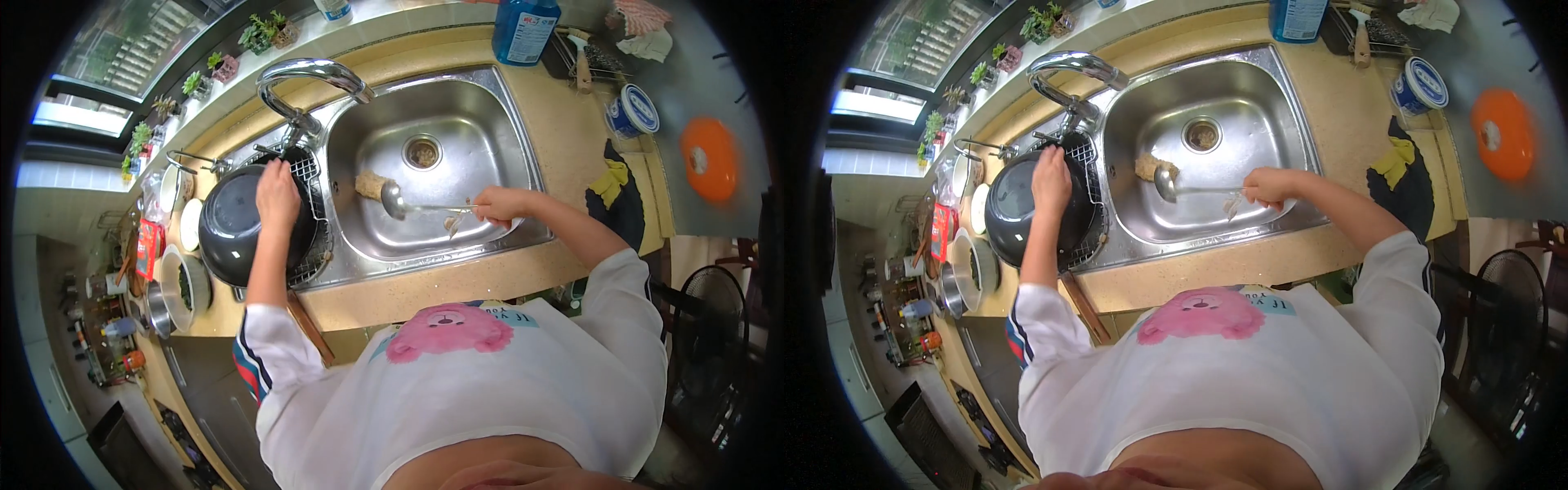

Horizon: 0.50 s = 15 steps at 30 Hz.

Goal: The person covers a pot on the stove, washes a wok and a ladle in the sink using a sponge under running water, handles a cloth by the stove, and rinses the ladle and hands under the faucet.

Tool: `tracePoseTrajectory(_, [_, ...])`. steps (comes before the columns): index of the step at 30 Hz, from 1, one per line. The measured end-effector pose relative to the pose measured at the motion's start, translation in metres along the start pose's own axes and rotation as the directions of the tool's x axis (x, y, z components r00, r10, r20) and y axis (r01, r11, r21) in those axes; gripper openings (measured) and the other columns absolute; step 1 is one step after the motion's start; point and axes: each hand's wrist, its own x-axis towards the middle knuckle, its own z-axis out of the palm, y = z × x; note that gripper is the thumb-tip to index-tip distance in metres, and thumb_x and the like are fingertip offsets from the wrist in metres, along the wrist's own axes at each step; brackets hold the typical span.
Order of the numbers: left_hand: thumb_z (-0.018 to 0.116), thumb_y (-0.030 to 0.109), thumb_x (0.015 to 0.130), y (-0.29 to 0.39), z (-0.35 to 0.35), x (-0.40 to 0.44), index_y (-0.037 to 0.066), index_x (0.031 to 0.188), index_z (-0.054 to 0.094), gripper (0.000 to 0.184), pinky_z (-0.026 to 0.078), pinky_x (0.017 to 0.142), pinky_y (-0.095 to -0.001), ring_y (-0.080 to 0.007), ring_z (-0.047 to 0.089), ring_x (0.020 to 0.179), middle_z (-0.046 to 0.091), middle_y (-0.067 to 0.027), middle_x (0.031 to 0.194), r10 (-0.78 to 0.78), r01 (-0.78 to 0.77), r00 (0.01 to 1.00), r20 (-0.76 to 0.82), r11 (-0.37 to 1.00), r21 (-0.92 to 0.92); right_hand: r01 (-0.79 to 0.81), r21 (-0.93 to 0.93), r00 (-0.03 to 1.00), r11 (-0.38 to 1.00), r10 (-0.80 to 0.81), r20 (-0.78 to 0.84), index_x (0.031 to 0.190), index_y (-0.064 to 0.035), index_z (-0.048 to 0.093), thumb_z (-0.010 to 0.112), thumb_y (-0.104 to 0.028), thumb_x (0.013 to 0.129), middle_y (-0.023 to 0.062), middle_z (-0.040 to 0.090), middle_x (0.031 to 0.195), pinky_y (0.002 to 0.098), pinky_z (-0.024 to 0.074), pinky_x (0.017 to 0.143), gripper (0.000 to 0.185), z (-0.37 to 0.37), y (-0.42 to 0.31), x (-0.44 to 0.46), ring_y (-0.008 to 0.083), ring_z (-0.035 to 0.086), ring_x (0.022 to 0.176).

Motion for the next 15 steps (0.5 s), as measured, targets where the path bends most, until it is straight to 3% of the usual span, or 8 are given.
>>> tracePoseTrajectory(2, [0.040, 0.008, 0.081, -0.018, 0.016, 0.024, -0.002, 0.106, 0.053, 0.030, 0.030, 0.099, -0.0376, -0.0292, 0.039, 0.118, 0.047, -0.0167, 0.120, -0.007, -0.009, 0.998, 0.067, 0.974, 0.226, -0.053, 0.350, 0.998, 0.935, 0.057, 0.000, 0.076, -0.0060, 0.049, 0.043, -0.025, 0.089, -0.0001, 0.040, 0.051, 0.0248, 0.0344, 0.036, 0.024, 0.015, -0.021, -0.029, 0.0099, 0.039, 0.040])
tracePoseTrajectory(4, [0.040, 0.010, 0.081, -0.038, 0.039, 0.038, -0.003, 0.108, 0.052, 0.032, 0.030, 0.099, -0.0357, -0.0274, 0.037, 0.120, 0.046, -0.0157, 0.122, 0.003, -0.009, 1.000, 0.020, 0.951, 0.308, -0.029, 0.547, 0.998, 0.837, 0.053, -0.030, 0.075, -0.0068, 0.047, 0.042, -0.026, 0.089, -0.0016, 0.039, 0.050, 0.0226, 0.0280, 0.033, 0.025, 0.028, -0.034, -0.045, 0.0076, 0.031, 0.037])
tracePoseTrajectory(6, [0.042, 0.011, 0.080, -0.048, 0.047, 0.041, -0.002, 0.106, 0.054, 0.032, 0.032, 0.096, -0.0339, -0.0273, 0.039, 0.118, 0.049, -0.0149, 0.117, -0.043, -0.013, 0.991, 0.129, 0.915, 0.403, 0.013, 0.699, 0.999, 0.715, 0.016, -0.036, 0.073, -0.0058, 0.047, 0.043, -0.024, 0.087, -0.0008, 0.039, 0.051, 0.0226, 0.0268, 0.033, 0.023, 0.036, -0.046, -0.057, 0.0082, 0.031, 0.037])
tracePoseTrajectory(7, [0.044, 0.012, 0.077, -0.051, 0.053, 0.041, -0.001, 0.096, 0.060, 0.027, 0.036, 0.090, -0.0324, -0.0265, 0.046, 0.107, 0.056, -0.0126, 0.103, 0.000, -0.044, 0.995, 0.103, 0.905, 0.422, 0.041, 0.723, 0.998, 0.689, 0.001, -0.058, 0.074, -0.0069, 0.045, 0.043, -0.025, 0.088, -0.0019, 0.037, 0.050, 0.0214, 0.0256, 0.033, 0.023, 0.041, -0.051, -0.060, 0.0070, 0.030, 0.037])
tracePoseTrajectory(10, [0.046, 0.012, 0.075, -0.045, 0.051, 0.044, 0.002, 0.083, 0.064, 0.022, 0.038, 0.083, -0.0319, -0.0242, 0.049, 0.094, 0.058, -0.0094, 0.088, -0.076, 0.001, 0.977, 0.199, 0.935, 0.354, 0.139, 0.730, 0.988, 0.669, -0.039, -0.152, 0.075, -0.0074, 0.045, 0.041, -0.025, 0.089, -0.0029, 0.035, 0.050, 0.0207, 0.0253, 0.033, 0.022, 0.051, -0.063, -0.061, 0.0062, 0.029, 0.037])
tracePoseTrajectory(11, [0.047, 0.012, 0.074, -0.045, 0.052, 0.043, 0.004, 0.076, 0.065, 0.020, 0.038, 0.080, -0.0310, -0.0227, 0.049, 0.087, 0.059, -0.0078, 0.083, -0.055, 0.008, 0.990, 0.131, 0.942, 0.337, 0.145, 0.734, 0.984, 0.664, -0.019, -0.177, 0.075, -0.0075, 0.045, 0.041, -0.025, 0.089, -0.0030, 0.035, 0.050, 0.0206, 0.0254, 0.033, 0.022, 0.054, -0.068, -0.060, 0.0060, 0.029, 0.037])
tracePoseTrajectory(15, [0.047, 0.012, 0.074, -0.048, 0.055, 0.040, 0.005, 0.075, 0.066, 0.020, 0.038, 0.080, -0.0305, -0.0231, 0.049, 0.089, 0.059, -0.0079, 0.085, -0.063, 0.015, 0.988, 0.139, 0.946, 0.323, 0.170, 0.746, 0.967, 0.644, 0.039, -0.254, 0.076, -0.0076, 0.044, 0.039, -0.025, 0.089, -0.0033, 0.035, 0.052, 0.0206, 0.0258, 0.033, 0.022, 0.059, -0.083, -0.056, 0.0056, 0.027, 0.037])
